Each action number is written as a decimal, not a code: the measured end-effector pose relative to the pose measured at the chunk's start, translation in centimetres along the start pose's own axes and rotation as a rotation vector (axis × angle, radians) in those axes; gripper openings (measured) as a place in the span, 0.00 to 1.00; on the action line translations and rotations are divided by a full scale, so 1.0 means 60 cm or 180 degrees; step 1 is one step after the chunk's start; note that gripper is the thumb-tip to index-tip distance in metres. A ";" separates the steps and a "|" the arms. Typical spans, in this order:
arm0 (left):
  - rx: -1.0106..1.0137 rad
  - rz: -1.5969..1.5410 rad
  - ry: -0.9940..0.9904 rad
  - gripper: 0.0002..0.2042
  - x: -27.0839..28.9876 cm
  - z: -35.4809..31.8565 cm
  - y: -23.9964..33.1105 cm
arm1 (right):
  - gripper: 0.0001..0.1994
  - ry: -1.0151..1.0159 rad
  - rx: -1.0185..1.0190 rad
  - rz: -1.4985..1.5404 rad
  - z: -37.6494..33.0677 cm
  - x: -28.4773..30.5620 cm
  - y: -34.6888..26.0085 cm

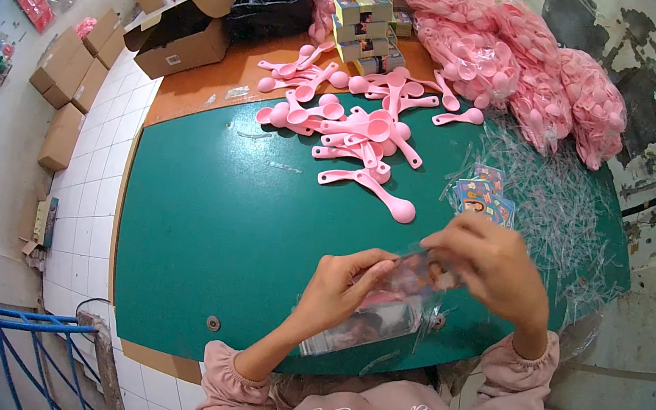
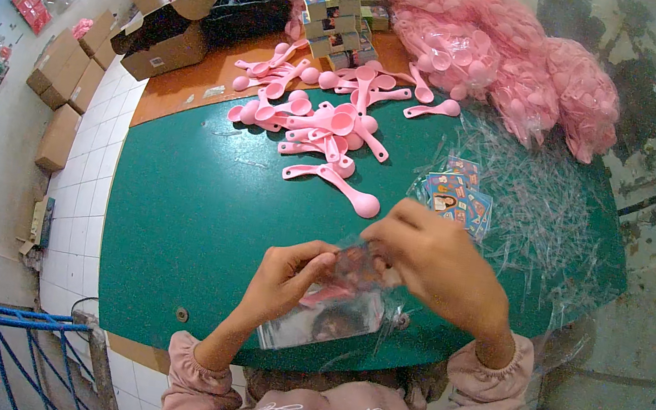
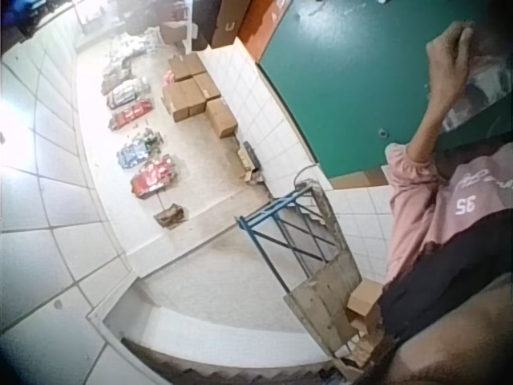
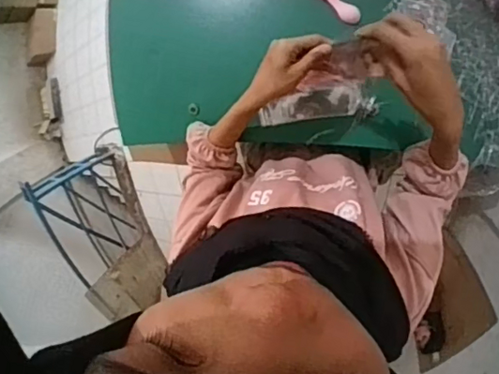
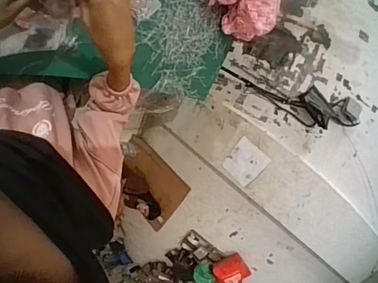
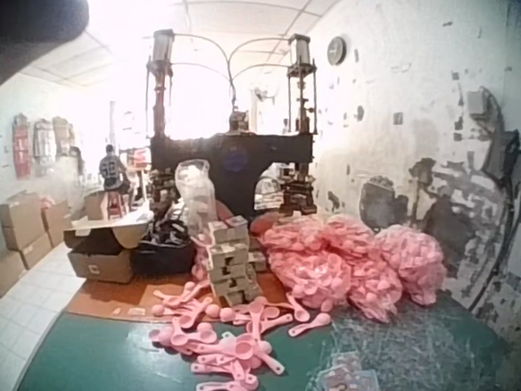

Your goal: The person repeatedly picks pink plastic spoons from a pile on a green table, places each spoon into a clear plastic bag, adds a small yellow paper insert, and sets the sealed bag aside. The process is repeated for multiple spoons throughout the clip.

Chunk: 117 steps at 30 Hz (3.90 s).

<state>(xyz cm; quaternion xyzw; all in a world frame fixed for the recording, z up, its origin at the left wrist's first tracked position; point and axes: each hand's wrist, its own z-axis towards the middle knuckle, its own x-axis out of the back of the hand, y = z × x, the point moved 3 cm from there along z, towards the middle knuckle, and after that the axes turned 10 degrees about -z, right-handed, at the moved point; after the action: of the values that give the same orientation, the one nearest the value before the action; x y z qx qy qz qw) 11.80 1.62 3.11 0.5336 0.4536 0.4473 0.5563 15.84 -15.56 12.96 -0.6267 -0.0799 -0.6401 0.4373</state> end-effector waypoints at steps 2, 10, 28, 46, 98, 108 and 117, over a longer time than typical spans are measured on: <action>0.0075 -0.0250 0.0109 0.10 0.003 -0.001 -0.006 | 0.11 0.0491 -0.0202 0.0010 -0.001 0.018 0.003; 0.0402 -0.0095 0.0041 0.12 0.010 0.004 0.012 | 0.09 0.0628 0.0009 -0.0121 -0.005 0.006 0.005; 0.0142 -0.0351 0.0315 0.09 0.007 0.005 0.009 | 0.13 0.0296 0.0004 0.0026 -0.003 0.015 0.006; -0.0020 0.0485 -0.0266 0.22 -0.004 0.005 0.042 | 0.10 -0.0587 0.0307 0.0750 0.004 -0.042 0.027; 0.1459 -0.2491 0.0663 0.31 0.000 -0.118 -0.055 | 0.11 -0.0039 0.0528 -0.0383 -0.052 -0.202 -0.061; 0.1298 -0.1947 0.0705 0.32 0.009 -0.102 -0.037 | 0.07 0.0244 0.1396 -0.0860 -0.055 -0.191 -0.072; 0.1264 -0.1972 0.0523 0.31 -0.003 -0.105 -0.037 | 0.10 0.0012 0.0857 -0.0582 -0.051 -0.185 -0.050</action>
<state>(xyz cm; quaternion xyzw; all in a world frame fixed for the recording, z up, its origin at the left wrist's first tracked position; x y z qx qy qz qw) 5.60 2.58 0.80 0.4309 0.7145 0.2024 0.5127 9.73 -10.65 3.99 -0.5513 -0.2208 -0.6619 0.4574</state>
